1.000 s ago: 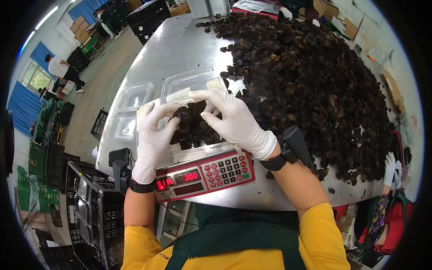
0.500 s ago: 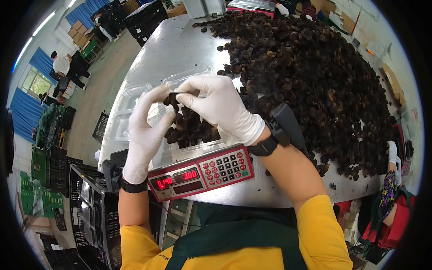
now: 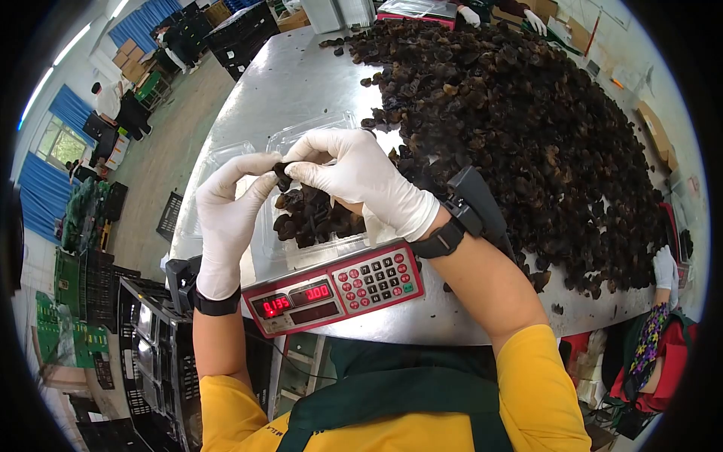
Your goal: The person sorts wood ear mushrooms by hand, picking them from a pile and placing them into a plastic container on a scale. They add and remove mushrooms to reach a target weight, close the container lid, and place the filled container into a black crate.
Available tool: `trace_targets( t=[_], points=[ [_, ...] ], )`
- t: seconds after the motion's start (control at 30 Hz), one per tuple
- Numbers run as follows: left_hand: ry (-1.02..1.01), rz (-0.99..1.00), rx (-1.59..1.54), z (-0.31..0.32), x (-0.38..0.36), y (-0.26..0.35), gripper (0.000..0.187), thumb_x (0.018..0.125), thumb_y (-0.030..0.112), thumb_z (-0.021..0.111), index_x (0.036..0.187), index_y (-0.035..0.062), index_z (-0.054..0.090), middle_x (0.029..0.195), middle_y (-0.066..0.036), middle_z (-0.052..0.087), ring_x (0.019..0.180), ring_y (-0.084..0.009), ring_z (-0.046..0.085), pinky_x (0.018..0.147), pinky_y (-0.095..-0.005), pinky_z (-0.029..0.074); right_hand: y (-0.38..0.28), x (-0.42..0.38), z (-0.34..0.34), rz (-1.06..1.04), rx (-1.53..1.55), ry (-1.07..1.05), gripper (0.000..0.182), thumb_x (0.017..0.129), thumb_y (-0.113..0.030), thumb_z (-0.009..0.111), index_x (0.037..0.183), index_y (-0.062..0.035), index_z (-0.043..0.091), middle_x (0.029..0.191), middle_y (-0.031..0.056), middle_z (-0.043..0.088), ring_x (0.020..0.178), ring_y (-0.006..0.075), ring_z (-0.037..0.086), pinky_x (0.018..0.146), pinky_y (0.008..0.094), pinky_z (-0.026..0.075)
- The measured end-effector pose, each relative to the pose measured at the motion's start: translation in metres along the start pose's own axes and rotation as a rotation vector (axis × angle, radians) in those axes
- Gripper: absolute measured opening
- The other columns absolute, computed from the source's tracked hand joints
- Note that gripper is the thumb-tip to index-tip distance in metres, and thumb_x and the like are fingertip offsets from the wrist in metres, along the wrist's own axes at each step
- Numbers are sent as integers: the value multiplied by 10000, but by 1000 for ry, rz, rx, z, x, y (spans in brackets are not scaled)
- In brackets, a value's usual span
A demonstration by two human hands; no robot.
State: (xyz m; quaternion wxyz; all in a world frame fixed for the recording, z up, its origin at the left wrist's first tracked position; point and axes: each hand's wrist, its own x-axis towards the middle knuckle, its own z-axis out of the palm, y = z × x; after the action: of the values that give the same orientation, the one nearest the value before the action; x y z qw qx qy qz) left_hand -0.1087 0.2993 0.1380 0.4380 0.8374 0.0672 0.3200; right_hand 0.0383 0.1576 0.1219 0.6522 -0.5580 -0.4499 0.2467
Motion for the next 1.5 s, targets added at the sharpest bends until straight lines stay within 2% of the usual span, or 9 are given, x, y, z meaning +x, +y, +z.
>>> trace_targets(
  t=[0.17, 0.37, 0.5, 0.67, 0.93, 1.07, 1.1, 1.2, 1.5],
  points=[
    [51, 24, 39, -7, 1, -6, 249, 835, -12, 741, 1077, 47, 734, 1044, -76, 745, 1014, -156, 679, 960, -297, 499, 2, -8, -13, -138, -189, 13, 137, 888, -116, 773, 954, -6, 726, 811, 26, 706, 783, 73, 640, 718, 249, 521],
    [-366, 46, 728, -9, -17, -41, 177, 830, 112, 742, 1007, 106, 739, 1006, -38, 720, 1063, -243, 642, 1177, -486, 279, 19, -23, -40, -59, -176, 99, 124, 866, -119, 798, 894, -33, 712, 796, -8, 679, 744, 57, 578, 735, 248, 494],
    [-182, 201, 783, 6, -17, -33, 186, 813, 103, 752, 998, 99, 744, 992, -45, 721, 1040, -253, 641, 1128, -451, 344, 20, -28, -44, -2, -137, 126, 136, 881, -123, 789, 896, -17, 707, 806, -10, 682, 759, 56, 585, 732, 252, 499],
    [-262, 281, 549, 34, -20, 10, 265, 806, 127, 765, 1062, 84, 712, 967, -86, 691, 1020, -275, 633, 934, -403, 451, 15, -27, -37, -8, -125, 204, 150, 896, -123, 777, 921, 3, 699, 816, -11, 677, 778, 59, 600, 721, 243, 506],
    [-137, 226, 458, 22, -23, -12, 189, 806, -6, 726, 978, 72, 720, 764, -75, 633, 685, -230, 613, 653, -333, 481, 22, -29, -29, -86, -157, 195, 120, 890, -96, 766, 939, -7, 703, 819, 11, 676, 757, 64, 590, 710, 243, 503],
    [-46, 191, 687, 9, -29, -15, 140, 787, -10, 721, 891, 70, 674, 747, -65, 618, 702, -235, 613, 746, -344, 458, 26, -19, -18, -305, -504, -24, 114, 864, -148, 724, 922, -53, 704, 852, 82, 697, 782, 251, 660, 754, 346, 533],
    [-58, 181, 759, 8, -30, -22, 114, 791, 9, 714, 855, 78, 649, 777, -72, 622, 769, -257, 624, 795, -362, 444, 31, -17, -16, -326, -666, -120, 133, 842, -140, 727, 962, -84, 716, 941, 80, 682, 933, 298, 652, 865, 381, 514],
    [-108, 218, 863, 5, -39, -34, 104, 795, 35, 714, 851, 83, 641, 845, -72, 635, 866, -284, 623, 827, -392, 444, 31, -33, -16, -375, -745, -78, 163, 826, -187, 744, 945, -88, 691, 1056, 65, 667, 1067, 282, 611, 964, 395, 439],
    [-145, 109, 758, 1, -44, -21, 79, 867, 65, 697, 930, 61, 648, 966, -89, 642, 963, -324, 601, 881, -413, 442, 26, -53, -52, -274, -891, -176, 160, 857, -245, 724, 901, -92, 699, 966, 54, 651, 960, 269, 582, 951, 400, 418]
  ],
)
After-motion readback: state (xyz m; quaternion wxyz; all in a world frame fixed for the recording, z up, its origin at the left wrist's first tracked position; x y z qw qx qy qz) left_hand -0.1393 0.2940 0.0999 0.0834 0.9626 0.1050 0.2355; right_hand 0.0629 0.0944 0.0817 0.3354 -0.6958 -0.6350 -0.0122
